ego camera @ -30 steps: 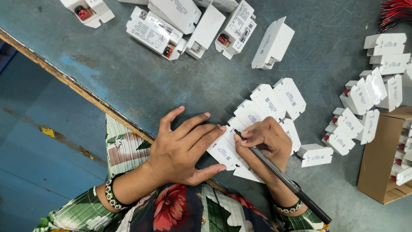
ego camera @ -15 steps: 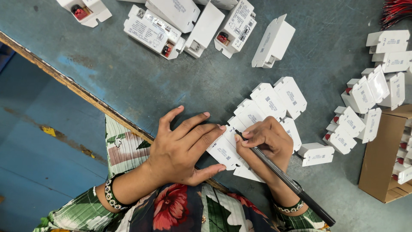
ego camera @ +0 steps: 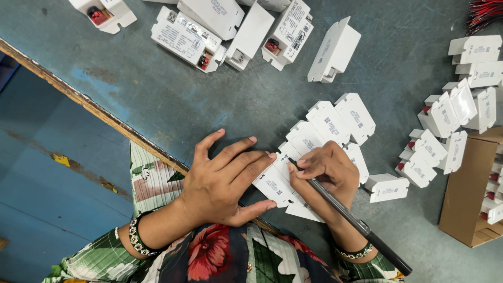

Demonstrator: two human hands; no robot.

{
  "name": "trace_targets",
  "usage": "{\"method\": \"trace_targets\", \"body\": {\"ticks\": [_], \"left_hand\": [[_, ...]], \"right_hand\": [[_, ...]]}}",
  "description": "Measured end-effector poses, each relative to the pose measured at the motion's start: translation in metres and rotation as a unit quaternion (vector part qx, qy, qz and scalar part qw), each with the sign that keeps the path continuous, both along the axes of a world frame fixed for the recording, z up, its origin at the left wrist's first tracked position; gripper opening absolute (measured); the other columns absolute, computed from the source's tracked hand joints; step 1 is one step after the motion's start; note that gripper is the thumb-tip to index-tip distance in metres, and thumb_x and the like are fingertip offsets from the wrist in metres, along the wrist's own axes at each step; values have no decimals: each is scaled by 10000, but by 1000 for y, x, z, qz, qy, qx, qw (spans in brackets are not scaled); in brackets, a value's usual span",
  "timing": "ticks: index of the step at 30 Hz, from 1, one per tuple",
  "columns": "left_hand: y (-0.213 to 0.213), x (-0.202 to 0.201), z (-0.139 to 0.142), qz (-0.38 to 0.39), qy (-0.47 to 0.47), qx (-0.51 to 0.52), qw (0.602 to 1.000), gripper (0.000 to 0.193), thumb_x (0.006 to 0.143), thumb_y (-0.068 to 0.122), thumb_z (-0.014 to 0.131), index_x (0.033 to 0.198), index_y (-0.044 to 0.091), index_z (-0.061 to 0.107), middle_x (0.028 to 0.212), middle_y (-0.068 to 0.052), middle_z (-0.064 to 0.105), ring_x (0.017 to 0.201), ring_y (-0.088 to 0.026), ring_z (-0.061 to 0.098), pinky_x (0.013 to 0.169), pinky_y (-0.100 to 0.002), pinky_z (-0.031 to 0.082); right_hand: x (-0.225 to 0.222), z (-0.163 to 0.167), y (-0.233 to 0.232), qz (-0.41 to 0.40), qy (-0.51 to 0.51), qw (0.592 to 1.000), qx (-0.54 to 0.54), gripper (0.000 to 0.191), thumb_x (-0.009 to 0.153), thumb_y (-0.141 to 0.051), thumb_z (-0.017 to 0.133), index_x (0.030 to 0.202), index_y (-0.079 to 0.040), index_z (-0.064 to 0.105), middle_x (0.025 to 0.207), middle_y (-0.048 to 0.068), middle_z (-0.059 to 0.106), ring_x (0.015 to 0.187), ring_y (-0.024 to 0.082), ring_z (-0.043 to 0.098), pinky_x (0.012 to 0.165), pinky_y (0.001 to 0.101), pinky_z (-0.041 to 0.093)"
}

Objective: The person picks up small white electrical components from a pile on a table, writes on them with a black marker, and places them into a cardboard box. The person repeats this process for multiple components.

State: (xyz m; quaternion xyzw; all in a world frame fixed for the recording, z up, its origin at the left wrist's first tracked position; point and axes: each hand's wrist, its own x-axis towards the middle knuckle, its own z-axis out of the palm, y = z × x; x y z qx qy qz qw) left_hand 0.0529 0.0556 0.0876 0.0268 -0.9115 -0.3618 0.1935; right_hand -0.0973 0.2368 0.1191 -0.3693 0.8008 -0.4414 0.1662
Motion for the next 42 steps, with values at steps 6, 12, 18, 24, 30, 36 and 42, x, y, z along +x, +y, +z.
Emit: {"method": "trace_targets", "body": {"ticks": [6, 12, 18, 24, 30, 36, 42], "left_hand": [[-1, 0, 2, -2, -3, 0, 1000, 669, 893, 606, 705, 1316, 89, 672, 1202, -42, 695, 1261, -241, 610, 1160, -564, 267], [-8, -10, 14, -19, -21, 48, 998, 755, 892, 656, 641, 1370, 72, 619, 1292, -92, 656, 1323, -279, 572, 1175, -571, 261], [-9, -38, 19, -46, -29, 35, 998, 804, 897, 683, 601, 1389, 47, 598, 1322, -122, 642, 1343, -279, 551, 1194, -596, 196], [-8, -37, 17, -41, -45, 38, 997, 792, 922, 683, 579, 1374, 34, 616, 1316, -87, 659, 1381, -238, 545, 1216, -601, 82], [-7, -38, 16, -31, -47, 49, 997, 776, 942, 678, 554, 1361, 29, 627, 1332, -78, 668, 1402, -236, 538, 1215, -614, 72], [-7, -38, 15, -30, -54, 53, 997, 770, 940, 674, 557, 1363, 36, 630, 1332, -69, 669, 1406, -230, 535, 1213, -620, 73], [-7, -38, 15, -29, -51, 52, 997, 772, 938, 676, 565, 1369, 39, 630, 1337, -67, 667, 1409, -227, 531, 1213, -620, 73]], "right_hand": [[1, -5, 5, -10, -9, 1000, -4, 237, 790, 14, 850, 765, -77, 633, 872, 40, 601, 870, 129, 706, 665, 210, 516], [-16, 3, 13, -56, -90, 991, -83, 240, 847, 60, 816, 809, -78, 623, 986, 60, 594, 874, 125, 666, 828, 257, 550], [-37, -1, 1, 4, -35, 998, -50, 242, 791, 62, 822, 796, -62, 614, 946, 66, 600, 874, 141, 662, 736, 239, 514], [-35, -2, -2, 17, -18, 999, -28, 229, 792, 25, 841, 786, -71, 633, 907, 60, 626, 853, 135, 700, 696, 232, 529], [-34, -1, -5, 10, -24, 1000, -12, 231, 785, 3, 853, 775, -85, 640, 906, 59, 637, 851, 120, 707, 677, 217, 543], [-35, -1, -6, 10, -12, 1000, 5, 228, 772, 4, 858, 768, -80, 646, 890, 58, 642, 826, 115, 701, 657, 212, 531], [-35, 0, -4, 2, -54, 998, -30, 235, 805, 16, 838, 778, -82, 626, 920, 53, 619, 874, 118, 702, 717, 225, 553]]}}
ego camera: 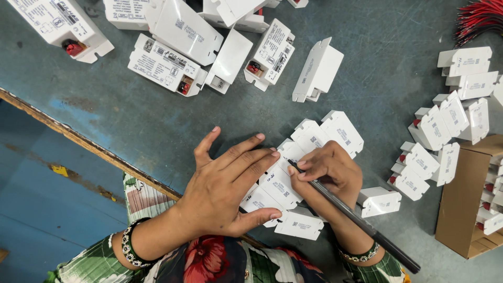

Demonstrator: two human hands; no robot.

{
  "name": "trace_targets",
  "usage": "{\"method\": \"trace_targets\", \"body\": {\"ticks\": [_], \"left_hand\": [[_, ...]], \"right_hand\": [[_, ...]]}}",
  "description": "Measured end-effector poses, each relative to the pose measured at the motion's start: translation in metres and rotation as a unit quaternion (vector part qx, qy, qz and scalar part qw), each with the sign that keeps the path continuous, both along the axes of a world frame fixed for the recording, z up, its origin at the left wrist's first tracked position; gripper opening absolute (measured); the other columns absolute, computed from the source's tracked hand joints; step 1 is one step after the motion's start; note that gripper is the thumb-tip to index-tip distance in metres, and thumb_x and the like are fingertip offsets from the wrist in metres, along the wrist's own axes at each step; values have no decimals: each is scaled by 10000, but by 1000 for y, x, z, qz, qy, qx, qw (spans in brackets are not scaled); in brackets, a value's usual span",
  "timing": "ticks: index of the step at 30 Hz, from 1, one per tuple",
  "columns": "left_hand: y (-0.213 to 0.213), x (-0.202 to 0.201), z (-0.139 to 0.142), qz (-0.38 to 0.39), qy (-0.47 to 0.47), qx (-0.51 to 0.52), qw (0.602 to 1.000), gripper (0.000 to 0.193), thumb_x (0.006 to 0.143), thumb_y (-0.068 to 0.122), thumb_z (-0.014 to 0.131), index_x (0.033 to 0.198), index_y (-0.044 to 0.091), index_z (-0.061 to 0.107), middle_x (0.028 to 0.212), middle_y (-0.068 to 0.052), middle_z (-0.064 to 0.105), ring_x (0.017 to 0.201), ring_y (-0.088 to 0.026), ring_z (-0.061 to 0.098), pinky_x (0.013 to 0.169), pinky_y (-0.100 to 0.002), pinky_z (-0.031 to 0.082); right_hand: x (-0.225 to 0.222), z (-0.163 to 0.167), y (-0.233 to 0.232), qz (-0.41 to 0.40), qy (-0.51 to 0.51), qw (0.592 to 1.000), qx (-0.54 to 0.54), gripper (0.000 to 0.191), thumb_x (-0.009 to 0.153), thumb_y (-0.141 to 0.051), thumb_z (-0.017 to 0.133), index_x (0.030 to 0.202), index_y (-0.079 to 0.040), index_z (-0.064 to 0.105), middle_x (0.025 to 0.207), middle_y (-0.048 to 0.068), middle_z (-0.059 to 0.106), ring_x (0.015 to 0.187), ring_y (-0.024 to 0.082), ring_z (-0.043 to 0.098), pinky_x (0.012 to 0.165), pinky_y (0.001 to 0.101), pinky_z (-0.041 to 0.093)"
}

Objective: The person picks up small white electrical components from a pile on a table, writes on them with a black marker, and places them into a cardboard box. The person repeats this process for multiple components.

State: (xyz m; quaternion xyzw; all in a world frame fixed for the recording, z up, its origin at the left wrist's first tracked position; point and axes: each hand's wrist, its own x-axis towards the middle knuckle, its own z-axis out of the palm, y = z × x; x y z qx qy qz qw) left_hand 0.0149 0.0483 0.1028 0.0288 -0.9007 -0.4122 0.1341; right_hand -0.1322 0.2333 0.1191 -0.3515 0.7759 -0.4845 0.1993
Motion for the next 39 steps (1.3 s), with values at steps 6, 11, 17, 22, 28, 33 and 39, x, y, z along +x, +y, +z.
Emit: {"method": "trace_targets", "body": {"ticks": [6, 11, 17, 22, 28, 33, 39], "left_hand": [[1, 0, 0, 0, 0, 2, 1000, 771, 932, 675, 574, 1366, 40, 632, 1336, -66, 667, 1410, -228, 530, 1212, -619, 74], [1, 0, -2, -2, 0, 6, 1000, 773, 932, 674, 577, 1364, 36, 635, 1336, -67, 667, 1408, -229, 532, 1212, -620, 77], [0, 0, -1, -3, -2, 7, 1000, 768, 928, 672, 580, 1358, 39, 639, 1331, -67, 669, 1407, -232, 535, 1210, -625, 78], [0, 0, -1, -3, -4, 5, 1000, 772, 928, 675, 577, 1357, 37, 638, 1330, -68, 669, 1406, -232, 536, 1209, -627, 80], [0, -1, 0, -3, -3, 1, 1000, 774, 931, 674, 575, 1364, 36, 634, 1335, -64, 669, 1405, -230, 535, 1209, -626, 80], [0, -1, 1, -4, -2, -1, 1000, 771, 933, 674, 577, 1365, 38, 634, 1333, -64, 669, 1406, -227, 535, 1210, -623, 79], [0, -1, 1, -4, -1, 2, 1000, 769, 930, 672, 582, 1364, 39, 635, 1329, -64, 669, 1406, -229, 535, 1209, -622, 78]], "right_hand": [[0, 0, 0, 1, 26, 999, 22, 225, 788, 20, 841, 781, -70, 635, 907, 55, 622, 860, 121, 695, 692, 222, 530], [0, -1, 0, 6, 32, 999, 21, 235, 778, 15, 849, 768, -74, 632, 888, 48, 620, 854, 120, 699, 681, 221, 523], [-1, -1, 0, 2, 27, 999, 22, 236, 780, 16, 851, 768, -77, 634, 885, 53, 616, 850, 129, 701, 671, 221, 521], [-2, 1, 3, -5, 19, 1000, 7, 227, 805, 24, 834, 796, -80, 632, 934, 62, 618, 878, 134, 705, 712, 233, 540], [-3, -2, 3, -4, 11, 1000, 5, 222, 795, 32, 836, 798, -76, 642, 918, 57, 612, 877, 137, 708, 672, 224, 528], [-3, -2, 4, 3, 2, 1000, 2, 218, 800, 31, 833, 798, -77, 643, 916, 55, 608, 875, 130, 710, 679, 220, 538], [-3, 0, 4, 5, 20, 1000, 19, 222, 782, 24, 842, 784, -78, 644, 909, 58, 618, 863, 132, 706, 673, 221, 530]]}}
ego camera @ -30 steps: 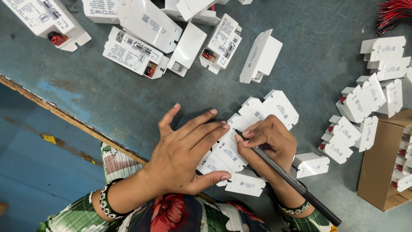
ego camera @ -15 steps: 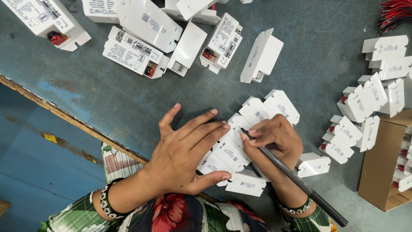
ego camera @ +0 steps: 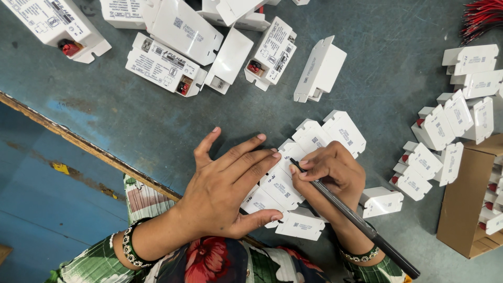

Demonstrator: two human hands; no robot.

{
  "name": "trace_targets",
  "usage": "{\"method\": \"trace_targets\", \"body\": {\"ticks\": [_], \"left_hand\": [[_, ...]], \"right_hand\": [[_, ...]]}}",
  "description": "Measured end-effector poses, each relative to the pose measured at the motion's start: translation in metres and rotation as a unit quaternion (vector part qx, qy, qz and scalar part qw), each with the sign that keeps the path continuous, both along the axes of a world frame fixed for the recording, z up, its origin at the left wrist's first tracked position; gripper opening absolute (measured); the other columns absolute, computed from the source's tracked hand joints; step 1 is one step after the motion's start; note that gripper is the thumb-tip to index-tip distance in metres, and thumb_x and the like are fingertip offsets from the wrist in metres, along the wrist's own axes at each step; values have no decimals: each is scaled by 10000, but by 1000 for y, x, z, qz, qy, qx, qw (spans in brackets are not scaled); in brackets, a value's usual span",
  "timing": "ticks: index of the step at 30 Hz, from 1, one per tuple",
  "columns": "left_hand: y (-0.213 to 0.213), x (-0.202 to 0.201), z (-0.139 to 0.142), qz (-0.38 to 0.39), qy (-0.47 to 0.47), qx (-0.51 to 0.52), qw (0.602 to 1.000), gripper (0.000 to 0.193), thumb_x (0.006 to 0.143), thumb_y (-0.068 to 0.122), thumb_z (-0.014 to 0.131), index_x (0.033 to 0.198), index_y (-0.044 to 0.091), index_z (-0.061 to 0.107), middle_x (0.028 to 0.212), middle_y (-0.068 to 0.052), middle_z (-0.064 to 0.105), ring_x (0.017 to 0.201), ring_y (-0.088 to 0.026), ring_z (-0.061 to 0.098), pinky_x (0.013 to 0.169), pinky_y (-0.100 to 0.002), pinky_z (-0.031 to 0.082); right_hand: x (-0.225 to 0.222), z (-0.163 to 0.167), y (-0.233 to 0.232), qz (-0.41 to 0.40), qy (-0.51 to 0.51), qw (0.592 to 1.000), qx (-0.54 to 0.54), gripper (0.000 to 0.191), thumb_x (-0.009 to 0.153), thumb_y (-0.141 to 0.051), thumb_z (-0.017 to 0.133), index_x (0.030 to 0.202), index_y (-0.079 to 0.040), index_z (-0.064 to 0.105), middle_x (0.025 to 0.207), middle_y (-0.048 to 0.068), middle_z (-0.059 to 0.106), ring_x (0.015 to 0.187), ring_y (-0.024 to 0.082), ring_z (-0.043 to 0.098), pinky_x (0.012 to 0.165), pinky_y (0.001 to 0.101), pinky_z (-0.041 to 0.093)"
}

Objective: The person picks up small white electrical components from a pile on a table, writes on them with a black marker, and places them into a cardboard box. The person repeats this process for multiple components.

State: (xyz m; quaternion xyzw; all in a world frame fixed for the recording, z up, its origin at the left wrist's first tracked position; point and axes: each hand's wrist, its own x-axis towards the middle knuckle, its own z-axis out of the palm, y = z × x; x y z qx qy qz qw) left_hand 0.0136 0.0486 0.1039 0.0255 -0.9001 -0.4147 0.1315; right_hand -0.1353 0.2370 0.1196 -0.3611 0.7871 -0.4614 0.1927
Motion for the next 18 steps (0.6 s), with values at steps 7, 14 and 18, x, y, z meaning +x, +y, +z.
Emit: {"method": "trace_targets", "body": {"ticks": [7, 14, 18], "left_hand": [[-1, 1, -2, 1, 1, 2, 1000, 769, 932, 675, 580, 1359, 38, 637, 1328, -64, 674, 1407, -230, 537, 1212, -622, 75], [-1, 0, -2, 1, 2, 4, 1000, 773, 930, 673, 582, 1361, 34, 641, 1316, -66, 676, 1402, -230, 539, 1207, -623, 77], [-1, 1, -1, 0, 0, 3, 1000, 768, 930, 671, 588, 1359, 35, 641, 1321, -66, 675, 1402, -231, 540, 1208, -622, 81]], "right_hand": [[1, -2, -3, -19, 4, 1000, -4, 236, 798, 26, 843, 784, -78, 632, 932, 67, 624, 878, 136, 705, 691, 228, 537], [2, -3, -4, -21, 18, 1000, 2, 237, 798, 28, 848, 786, -72, 634, 908, 57, 613, 887, 137, 710, 690, 226, 540], [1, -1, -3, -16, -2, 1000, -2, 227, 799, 36, 836, 787, -71, 637, 900, 51, 598, 878, 131, 707, 677, 220, 521]]}}
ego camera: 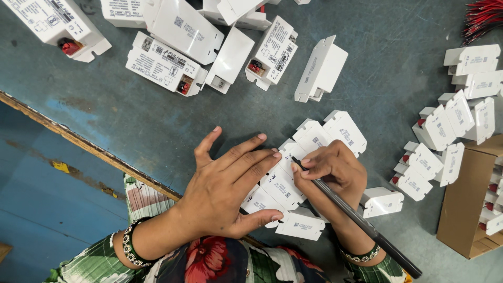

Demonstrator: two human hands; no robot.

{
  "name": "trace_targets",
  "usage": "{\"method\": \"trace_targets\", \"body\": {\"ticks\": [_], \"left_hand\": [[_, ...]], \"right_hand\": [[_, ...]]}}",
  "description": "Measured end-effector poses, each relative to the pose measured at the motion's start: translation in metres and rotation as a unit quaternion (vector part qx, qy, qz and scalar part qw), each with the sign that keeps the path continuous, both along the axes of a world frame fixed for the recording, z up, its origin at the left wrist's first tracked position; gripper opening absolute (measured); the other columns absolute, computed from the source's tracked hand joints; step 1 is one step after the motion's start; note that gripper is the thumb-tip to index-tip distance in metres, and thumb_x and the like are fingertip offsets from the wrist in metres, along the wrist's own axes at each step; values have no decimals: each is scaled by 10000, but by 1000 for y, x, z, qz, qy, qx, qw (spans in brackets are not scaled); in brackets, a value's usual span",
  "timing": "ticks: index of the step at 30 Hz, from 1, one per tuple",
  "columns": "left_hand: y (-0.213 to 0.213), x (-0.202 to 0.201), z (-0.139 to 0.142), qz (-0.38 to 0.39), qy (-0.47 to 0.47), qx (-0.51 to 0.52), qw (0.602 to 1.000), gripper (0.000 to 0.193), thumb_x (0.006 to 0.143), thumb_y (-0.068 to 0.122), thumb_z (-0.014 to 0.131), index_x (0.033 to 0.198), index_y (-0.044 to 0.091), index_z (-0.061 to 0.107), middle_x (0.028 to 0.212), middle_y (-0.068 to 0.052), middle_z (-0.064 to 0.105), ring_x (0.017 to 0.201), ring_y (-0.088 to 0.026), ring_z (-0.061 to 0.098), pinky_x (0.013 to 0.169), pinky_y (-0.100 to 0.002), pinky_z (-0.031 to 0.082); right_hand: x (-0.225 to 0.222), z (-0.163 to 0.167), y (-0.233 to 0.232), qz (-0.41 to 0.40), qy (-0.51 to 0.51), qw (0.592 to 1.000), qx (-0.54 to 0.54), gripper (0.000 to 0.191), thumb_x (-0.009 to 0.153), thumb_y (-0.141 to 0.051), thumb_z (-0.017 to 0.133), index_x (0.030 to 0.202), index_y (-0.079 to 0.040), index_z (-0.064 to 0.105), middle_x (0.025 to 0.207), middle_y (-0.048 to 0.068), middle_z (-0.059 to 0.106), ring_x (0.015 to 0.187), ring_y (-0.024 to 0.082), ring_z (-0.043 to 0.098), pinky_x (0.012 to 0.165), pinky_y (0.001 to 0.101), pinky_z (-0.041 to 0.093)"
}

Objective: The person picks up small white electrical components from a pile on a table, writes on them with a black marker, and places them into a cardboard box. The person repeats this process for multiple components.

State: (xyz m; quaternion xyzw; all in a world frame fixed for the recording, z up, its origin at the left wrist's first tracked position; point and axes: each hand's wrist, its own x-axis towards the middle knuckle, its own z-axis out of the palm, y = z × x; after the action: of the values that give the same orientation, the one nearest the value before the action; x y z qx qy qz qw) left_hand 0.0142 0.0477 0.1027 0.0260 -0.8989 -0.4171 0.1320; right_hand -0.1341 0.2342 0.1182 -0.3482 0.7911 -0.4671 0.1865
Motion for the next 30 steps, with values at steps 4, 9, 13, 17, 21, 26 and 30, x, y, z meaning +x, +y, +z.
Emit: {"method": "trace_targets", "body": {"ticks": [4, 9, 13, 17, 21, 26, 30], "left_hand": [[-1, 0, 1, 0, 3, 0, 1000, 761, 928, 665, 596, 1352, 35, 642, 1320, -68, 674, 1400, -234, 540, 1206, -623, 85], [0, -1, 2, 2, 2, 2, 1000, 758, 927, 658, 603, 1357, 36, 643, 1319, -68, 674, 1398, -233, 543, 1206, -622, 89], [-1, -1, 2, 2, 2, 3, 1000, 750, 927, 656, 606, 1354, 41, 645, 1321, -66, 676, 1398, -232, 543, 1208, -621, 88], [-1, -1, 2, 1, 2, 7, 1000, 753, 927, 655, 603, 1354, 36, 644, 1322, -69, 677, 1400, -234, 543, 1207, -620, 85], [0, -1, 0, 2, 2, 7, 1000, 758, 928, 659, 600, 1356, 34, 645, 1320, -67, 677, 1401, -234, 544, 1210, -620, 82], [1, 0, 0, 2, 0, 6, 1000, 756, 925, 661, 600, 1348, 37, 649, 1315, -67, 678, 1398, -235, 545, 1210, -621, 82], [-1, -2, 4, -1, -4, 10, 1000, 760, 924, 669, 591, 1356, 45, 638, 1320, -64, 674, 1403, -234, 542, 1213, -624, 80]], "right_hand": [[-1, 0, 1, 4, -1, 1000, 3, 223, 787, 30, 838, 784, -73, 640, 900, 49, 605, 856, 123, 701, 660, 217, 508], [-1, 1, 2, -3, -2, 1000, 11, 233, 796, 24, 841, 782, -77, 631, 904, 50, 603, 864, 124, 695, 666, 221, 507], [-2, 1, -1, -10, 11, 1000, 2, 243, 803, 19, 844, 785, -78, 622, 934, 58, 611, 888, 126, 697, 708, 228, 542], [-1, 1, -4, -16, 22, 1000, 11, 255, 796, 25, 854, 773, -74, 620, 916, 58, 609, 892, 132, 703, 690, 223, 546], [-2, 1, -5, -9, 17, 1000, -2, 242, 806, 28, 848, 785, -69, 627, 909, 50, 603, 897, 132, 709, 703, 230, 556], [-1, 2, -2, -11, 8, 1000, 11, 243, 794, 33, 842, 770, -68, 623, 899, 48, 596, 874, 125, 699, 687, 231, 529], [-1, 2, 5, -17, -32, 999, 10, 232, 796, 50, 829, 773, -67, 630, 918, 58, 597, 892, 130, 687, 723, 231, 513]]}}
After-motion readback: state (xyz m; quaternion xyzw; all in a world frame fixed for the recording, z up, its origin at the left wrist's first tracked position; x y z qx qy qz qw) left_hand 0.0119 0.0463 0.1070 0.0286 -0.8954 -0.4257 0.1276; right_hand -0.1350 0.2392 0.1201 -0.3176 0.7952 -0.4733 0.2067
